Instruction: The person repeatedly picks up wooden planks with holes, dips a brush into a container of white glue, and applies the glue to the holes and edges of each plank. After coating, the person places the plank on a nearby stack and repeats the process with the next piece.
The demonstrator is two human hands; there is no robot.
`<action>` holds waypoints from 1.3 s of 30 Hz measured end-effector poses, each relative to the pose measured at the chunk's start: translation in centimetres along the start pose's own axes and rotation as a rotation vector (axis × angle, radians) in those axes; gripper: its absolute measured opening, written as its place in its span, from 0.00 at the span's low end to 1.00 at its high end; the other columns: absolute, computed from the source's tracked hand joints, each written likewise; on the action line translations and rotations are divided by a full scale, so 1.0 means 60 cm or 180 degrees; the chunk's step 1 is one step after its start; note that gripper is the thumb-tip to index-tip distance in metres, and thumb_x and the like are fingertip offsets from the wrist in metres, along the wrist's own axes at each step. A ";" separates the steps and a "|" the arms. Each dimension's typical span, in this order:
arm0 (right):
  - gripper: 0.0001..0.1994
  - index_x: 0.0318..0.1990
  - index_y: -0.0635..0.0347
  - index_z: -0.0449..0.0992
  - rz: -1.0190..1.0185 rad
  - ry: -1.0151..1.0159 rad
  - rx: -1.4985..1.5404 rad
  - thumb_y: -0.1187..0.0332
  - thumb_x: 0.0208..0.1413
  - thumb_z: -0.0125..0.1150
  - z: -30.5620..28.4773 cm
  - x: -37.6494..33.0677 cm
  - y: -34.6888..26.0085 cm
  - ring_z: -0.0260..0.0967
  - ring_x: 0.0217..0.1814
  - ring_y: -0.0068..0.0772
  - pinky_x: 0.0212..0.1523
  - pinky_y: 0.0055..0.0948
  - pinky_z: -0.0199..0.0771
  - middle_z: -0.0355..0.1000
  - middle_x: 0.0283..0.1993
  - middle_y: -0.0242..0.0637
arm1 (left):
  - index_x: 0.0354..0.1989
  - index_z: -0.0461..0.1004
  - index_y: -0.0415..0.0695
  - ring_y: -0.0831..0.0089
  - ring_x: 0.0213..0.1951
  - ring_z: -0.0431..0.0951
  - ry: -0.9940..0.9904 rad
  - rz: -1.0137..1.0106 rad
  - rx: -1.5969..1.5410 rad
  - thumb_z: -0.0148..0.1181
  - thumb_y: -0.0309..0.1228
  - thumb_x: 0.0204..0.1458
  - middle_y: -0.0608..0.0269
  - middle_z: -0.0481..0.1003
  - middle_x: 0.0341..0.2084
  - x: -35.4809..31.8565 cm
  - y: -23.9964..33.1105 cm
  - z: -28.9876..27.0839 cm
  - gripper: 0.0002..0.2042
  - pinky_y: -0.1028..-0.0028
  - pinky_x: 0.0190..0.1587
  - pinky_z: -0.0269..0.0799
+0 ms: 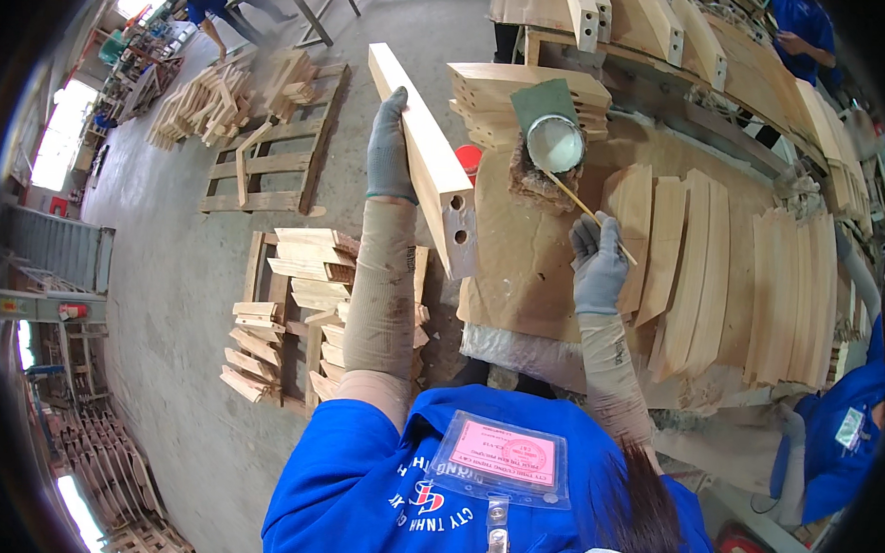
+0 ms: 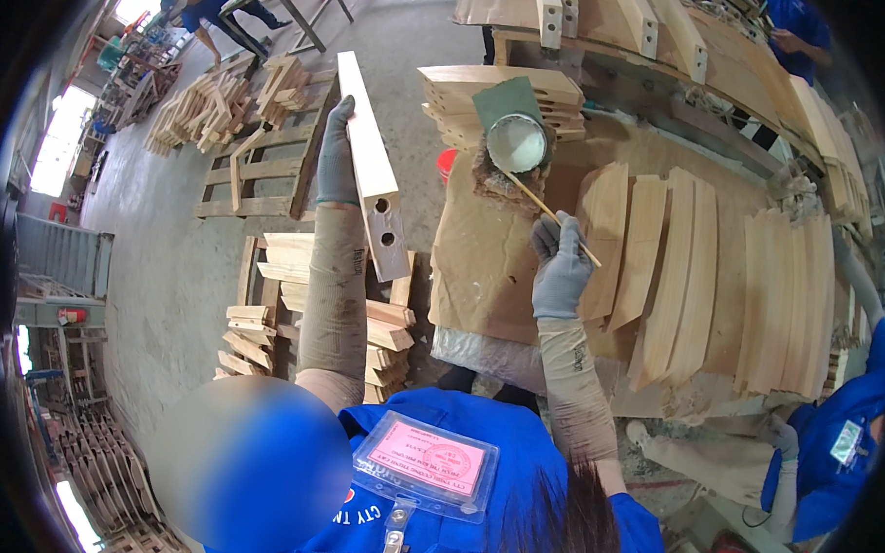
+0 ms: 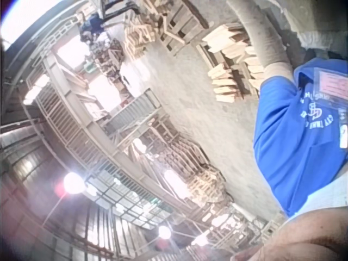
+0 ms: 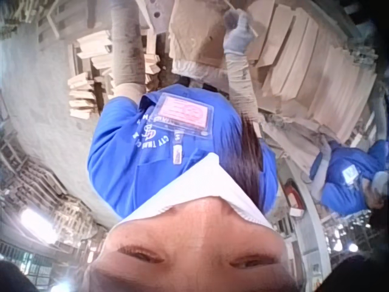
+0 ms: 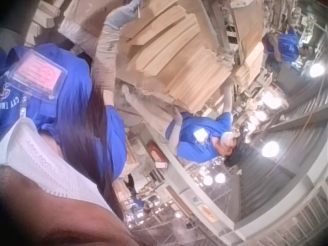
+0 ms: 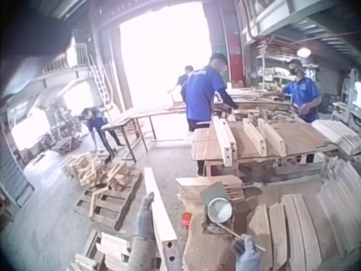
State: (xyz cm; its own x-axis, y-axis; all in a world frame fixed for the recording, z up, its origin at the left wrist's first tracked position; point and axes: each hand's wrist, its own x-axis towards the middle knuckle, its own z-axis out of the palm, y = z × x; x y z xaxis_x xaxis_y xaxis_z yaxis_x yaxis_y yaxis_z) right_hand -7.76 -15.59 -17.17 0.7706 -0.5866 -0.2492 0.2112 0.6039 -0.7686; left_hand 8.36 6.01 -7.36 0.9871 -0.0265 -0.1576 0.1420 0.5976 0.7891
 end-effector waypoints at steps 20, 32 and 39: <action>0.04 0.33 0.68 0.73 -0.1860 -0.2434 -0.1976 0.78 0.51 0.55 0.118 -0.142 -0.267 0.69 0.29 0.27 0.31 0.23 0.69 0.72 0.30 0.42 | 0.35 0.63 0.36 0.73 0.22 0.72 0.0083 0.0312 0.0313 0.60 0.39 0.45 0.59 0.69 0.24 0.012 -0.014 0.010 0.19 0.76 0.25 0.70; 0.10 0.27 0.58 0.74 -0.3596 -0.4354 -0.3702 0.78 0.32 0.62 0.191 -0.162 -0.351 0.68 0.32 0.36 0.36 0.31 0.65 0.71 0.31 0.35 | 0.38 0.62 0.36 0.72 0.24 0.73 0.0067 0.0348 0.0352 0.61 0.37 0.45 0.57 0.70 0.26 -0.017 -0.008 0.025 0.19 0.75 0.26 0.72; 0.07 0.22 0.58 0.73 -0.3324 -0.4625 -0.4196 0.76 0.28 0.61 0.199 -0.176 -0.376 0.68 0.35 0.38 0.38 0.34 0.66 0.70 0.31 0.35 | 0.38 0.62 0.36 0.72 0.24 0.73 0.0107 0.0491 0.0502 0.61 0.36 0.45 0.57 0.70 0.26 -0.023 -0.008 0.043 0.19 0.74 0.26 0.72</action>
State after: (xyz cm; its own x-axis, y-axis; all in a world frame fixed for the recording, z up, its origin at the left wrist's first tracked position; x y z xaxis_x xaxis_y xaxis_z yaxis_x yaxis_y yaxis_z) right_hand -13.49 -16.56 9.85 0.6026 0.6968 0.3889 0.7980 -0.5244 -0.2970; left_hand 7.14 3.70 -6.02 0.9954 0.0838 -0.0456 0.0019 0.4598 0.8880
